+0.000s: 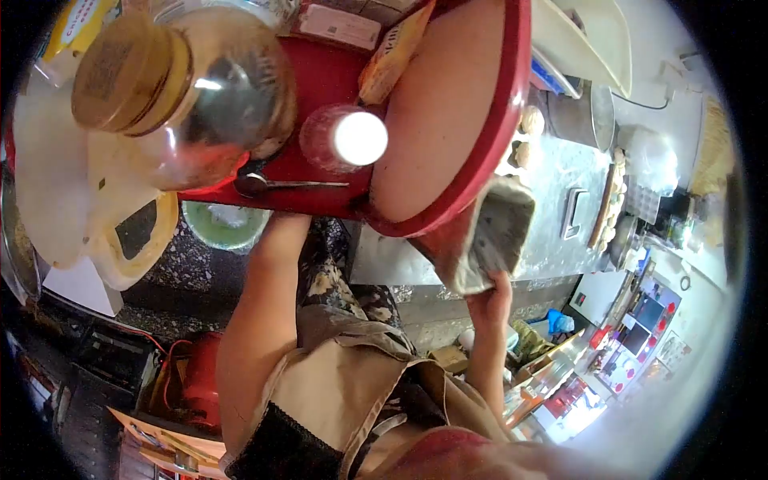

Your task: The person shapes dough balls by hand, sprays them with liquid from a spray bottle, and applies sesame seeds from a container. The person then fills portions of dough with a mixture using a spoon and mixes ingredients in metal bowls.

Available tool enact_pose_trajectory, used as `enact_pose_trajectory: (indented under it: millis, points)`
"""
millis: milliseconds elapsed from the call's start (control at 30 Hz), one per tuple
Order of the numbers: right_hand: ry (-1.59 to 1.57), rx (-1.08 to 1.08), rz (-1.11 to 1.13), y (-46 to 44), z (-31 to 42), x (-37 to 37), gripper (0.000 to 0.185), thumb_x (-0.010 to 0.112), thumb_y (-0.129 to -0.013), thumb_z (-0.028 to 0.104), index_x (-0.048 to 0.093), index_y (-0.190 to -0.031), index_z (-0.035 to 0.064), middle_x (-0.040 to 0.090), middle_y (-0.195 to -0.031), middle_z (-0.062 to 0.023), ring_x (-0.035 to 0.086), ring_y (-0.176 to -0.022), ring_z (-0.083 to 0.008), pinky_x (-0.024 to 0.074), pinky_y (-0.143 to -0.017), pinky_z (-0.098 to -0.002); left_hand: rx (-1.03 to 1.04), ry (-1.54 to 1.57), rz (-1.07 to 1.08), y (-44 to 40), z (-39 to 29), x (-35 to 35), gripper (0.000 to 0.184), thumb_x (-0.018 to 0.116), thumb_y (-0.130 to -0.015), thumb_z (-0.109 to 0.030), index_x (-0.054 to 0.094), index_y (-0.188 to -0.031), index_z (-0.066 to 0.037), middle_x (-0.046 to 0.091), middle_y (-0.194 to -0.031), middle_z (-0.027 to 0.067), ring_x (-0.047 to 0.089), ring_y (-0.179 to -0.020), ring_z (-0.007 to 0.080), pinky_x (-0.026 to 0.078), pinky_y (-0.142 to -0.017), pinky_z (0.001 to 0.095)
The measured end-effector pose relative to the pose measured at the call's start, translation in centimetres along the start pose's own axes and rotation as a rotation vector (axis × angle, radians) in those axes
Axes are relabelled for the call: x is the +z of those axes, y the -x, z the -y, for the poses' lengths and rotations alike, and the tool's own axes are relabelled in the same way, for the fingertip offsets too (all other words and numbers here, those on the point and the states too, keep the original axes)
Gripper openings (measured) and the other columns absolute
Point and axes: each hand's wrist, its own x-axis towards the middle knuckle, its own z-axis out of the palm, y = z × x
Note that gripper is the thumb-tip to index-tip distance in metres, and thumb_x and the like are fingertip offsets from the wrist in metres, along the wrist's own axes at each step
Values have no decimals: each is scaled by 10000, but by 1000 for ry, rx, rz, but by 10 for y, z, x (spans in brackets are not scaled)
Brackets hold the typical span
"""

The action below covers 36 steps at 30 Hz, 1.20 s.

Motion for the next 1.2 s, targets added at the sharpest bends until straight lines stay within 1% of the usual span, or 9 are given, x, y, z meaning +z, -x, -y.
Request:
enact_pose_trajectory:
  millis: [167,300,667,733,867,1000,1067,1133,1200]
  points:
    - [60,-38,103,-33,-14,41,425,492,-894,345,471,-1209,61,609,-1063,-89,635,-850,-213,555,-631,-345,-6,-5,13,0,-3,-6,571,631,-726,-311,478,-1225,-78,479,-1225,190,437,-1146,377,390,-949,456]
    - [33,-24,133,-23,-23,36,536,412,-901,516,465,-1189,67,620,-998,-121,635,-819,-229,540,-630,-331,2,5,16,1,-8,-9,598,643,-718,-305,462,-1241,-79,469,-1232,193,428,-1156,383,382,-960,457]
    - [-201,32,24,21,-64,4,509,403,-900,502,446,-1172,73,604,-858,-122,567,-681,-214,458,-661,-315,-16,211,-29,76,-18,-79,675,675,-696,-292,418,-1285,-82,444,-1250,204,401,-1183,402,361,-989,459]
    - [417,81,291,19,-90,-27,605,561,-851,415,369,-1295,51,583,-955,-130,565,-838,-226,466,-742,-318,-51,337,-183,142,-13,-111,768,730,-652,-288,379,-1310,-104,417,-1267,239,367,-1218,414,402,-955,476]
    - [1334,-600,813,61,-98,26,990,814,-604,142,221,-1378,-29,324,-1375,-223,367,-1246,-361,363,-1006,-388,149,968,205,250,-26,-142,972,794,-633,-384,289,-1374,-9,434,-1267,224,463,-1153,362,390,-968,426]
    - [1094,-695,780,65,-114,18,1033,838,-576,289,242,-1364,-14,374,-1329,-228,430,-1197,-362,359,-1007,-399,589,976,86,259,-67,-183,825,657,-765,-444,314,-1368,4,390,-1337,201,425,-1199,307,363,-991,386]
    - [907,-677,612,59,-105,6,1055,842,-572,346,220,-1363,31,398,-1290,-192,457,-1166,-321,390,-971,-432,124,1790,729,241,-52,-160,638,567,-857,-367,368,-1348,-12,429,-1327,158,466,-1171,247,395,-956,357]
    - [672,-716,388,42,-113,-9,1071,842,-577,349,186,-1367,44,376,-1289,-174,452,-1162,-307,399,-959,-438,185,1327,136,196,-20,-102,412,522,-885,-245,495,-1210,6,544,-1187,154,567,-987,212,447,-873,346]
    - [447,-751,208,29,-112,-5,1083,841,-579,356,165,-1370,54,357,-1286,-156,446,-1161,-292,408,-951,-431,7,620,-443,138,5,-65,303,511,-874,-152,516,-1116,29,514,-1181,214,486,-1097,371,375,-945,454]
